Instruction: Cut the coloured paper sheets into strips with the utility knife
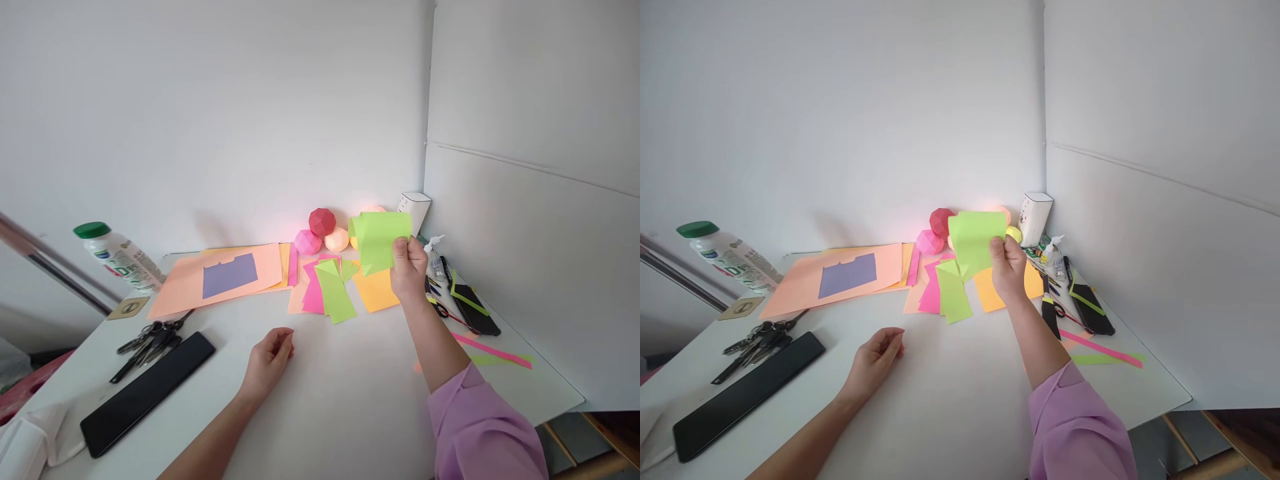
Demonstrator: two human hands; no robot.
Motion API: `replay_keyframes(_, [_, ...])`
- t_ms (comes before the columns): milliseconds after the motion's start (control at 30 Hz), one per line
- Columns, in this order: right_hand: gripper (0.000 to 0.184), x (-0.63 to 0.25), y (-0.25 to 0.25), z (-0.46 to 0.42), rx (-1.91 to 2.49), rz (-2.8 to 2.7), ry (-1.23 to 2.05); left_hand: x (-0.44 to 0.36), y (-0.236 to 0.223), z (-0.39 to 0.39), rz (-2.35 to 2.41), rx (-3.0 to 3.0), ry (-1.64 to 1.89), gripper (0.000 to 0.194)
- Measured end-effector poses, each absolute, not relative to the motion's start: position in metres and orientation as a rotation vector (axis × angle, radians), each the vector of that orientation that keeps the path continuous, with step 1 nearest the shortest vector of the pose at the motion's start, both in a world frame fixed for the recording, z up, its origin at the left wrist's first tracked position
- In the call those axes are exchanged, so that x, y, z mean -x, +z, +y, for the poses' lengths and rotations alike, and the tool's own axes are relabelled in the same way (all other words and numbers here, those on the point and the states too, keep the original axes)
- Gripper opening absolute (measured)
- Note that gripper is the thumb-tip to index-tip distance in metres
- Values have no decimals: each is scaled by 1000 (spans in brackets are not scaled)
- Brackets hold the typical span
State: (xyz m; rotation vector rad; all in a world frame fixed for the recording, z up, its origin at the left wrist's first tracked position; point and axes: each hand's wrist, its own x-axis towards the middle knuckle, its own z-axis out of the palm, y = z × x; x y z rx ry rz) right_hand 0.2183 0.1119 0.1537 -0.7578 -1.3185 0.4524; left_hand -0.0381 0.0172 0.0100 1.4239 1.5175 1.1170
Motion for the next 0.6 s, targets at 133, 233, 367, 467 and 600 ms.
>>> replay_keyframes(133, [54,-210,140,123,878,-1266,441,39,7,17,1529,-1481,1078,32])
replay_keyframes(233, [53,-202,111,130,1151,-1285,724,39,6,18,1541,-1508,1068,33])
replay_keyframes(367, [43,-188,62,143,1442,-1341,1080,39,5,18,1541,-1534,1086,29])
replay_keyframes(467, [31,-181,37,149,1528,-1426,1177,40,5,18,1559,-1562,1049,27])
replay_keyframes(600, [16,-183,25,135,1534,-1576,1142,41,6,17,1581,-1637,994,27])
